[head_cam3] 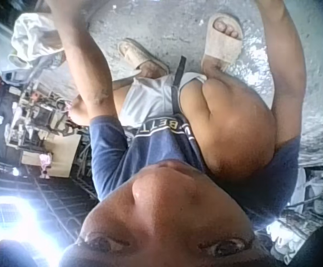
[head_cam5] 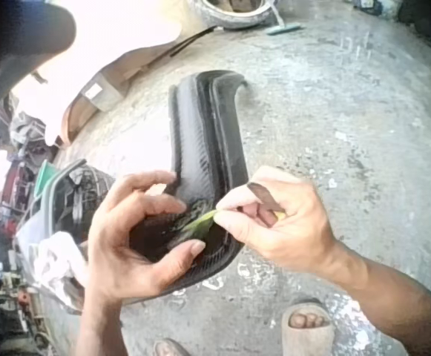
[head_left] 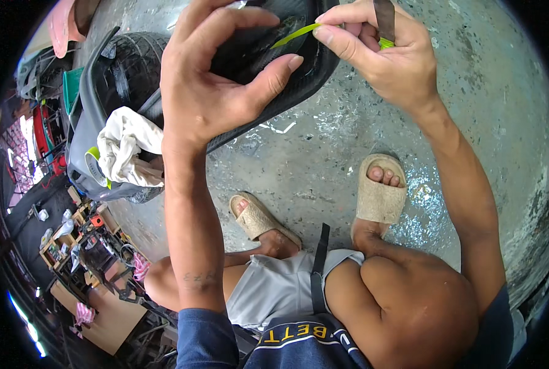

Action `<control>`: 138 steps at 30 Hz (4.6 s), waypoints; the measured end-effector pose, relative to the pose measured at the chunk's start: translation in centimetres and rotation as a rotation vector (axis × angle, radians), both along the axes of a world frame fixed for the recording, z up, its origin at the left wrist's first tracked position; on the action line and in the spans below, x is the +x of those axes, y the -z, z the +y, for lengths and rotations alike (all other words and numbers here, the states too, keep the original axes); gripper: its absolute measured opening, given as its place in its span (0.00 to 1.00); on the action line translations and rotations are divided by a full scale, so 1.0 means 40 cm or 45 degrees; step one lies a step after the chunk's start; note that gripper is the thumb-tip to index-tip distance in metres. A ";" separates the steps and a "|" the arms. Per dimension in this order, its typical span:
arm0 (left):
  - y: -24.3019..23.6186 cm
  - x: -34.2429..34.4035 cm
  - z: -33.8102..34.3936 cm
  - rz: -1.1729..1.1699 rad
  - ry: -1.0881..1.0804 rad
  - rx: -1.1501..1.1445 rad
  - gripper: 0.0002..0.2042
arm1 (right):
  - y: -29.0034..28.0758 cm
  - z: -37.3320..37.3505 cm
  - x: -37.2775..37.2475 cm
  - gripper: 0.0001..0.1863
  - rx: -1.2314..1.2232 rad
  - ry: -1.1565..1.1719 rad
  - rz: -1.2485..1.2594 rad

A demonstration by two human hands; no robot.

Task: The person wipes a dark textured automotive part with a cloth, uses a small green-handled tool to apply a substance along an edge, and applies strips of yellow adhesive tape to a specific cutout. They also stir a blue container with a small metal tool.

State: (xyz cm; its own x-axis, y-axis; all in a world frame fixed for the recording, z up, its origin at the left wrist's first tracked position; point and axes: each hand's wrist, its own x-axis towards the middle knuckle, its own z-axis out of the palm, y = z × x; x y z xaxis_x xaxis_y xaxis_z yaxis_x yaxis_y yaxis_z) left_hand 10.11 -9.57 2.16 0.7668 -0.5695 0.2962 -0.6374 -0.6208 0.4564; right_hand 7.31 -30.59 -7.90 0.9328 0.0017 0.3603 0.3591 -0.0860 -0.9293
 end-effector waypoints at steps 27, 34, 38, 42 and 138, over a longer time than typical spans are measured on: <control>-0.002 -0.003 -0.061 0.091 -0.336 0.026 0.09 | -0.023 0.028 0.029 0.06 -0.044 -0.022 0.010; -0.041 0.005 -0.090 0.235 -0.382 0.144 0.11 | -0.035 0.020 0.042 0.07 -0.069 -0.037 0.018; -0.030 0.000 -0.094 0.076 -0.452 0.353 0.14 | -0.041 0.022 0.047 0.08 -0.079 -0.052 0.022; -0.040 0.027 -0.094 0.195 -0.480 0.424 0.15 | -0.051 0.013 0.045 0.08 -0.105 -0.056 0.038; 0.025 -0.003 0.009 0.188 -0.023 -0.100 0.13 | -0.219 0.028 -0.052 0.17 -1.234 0.094 -0.130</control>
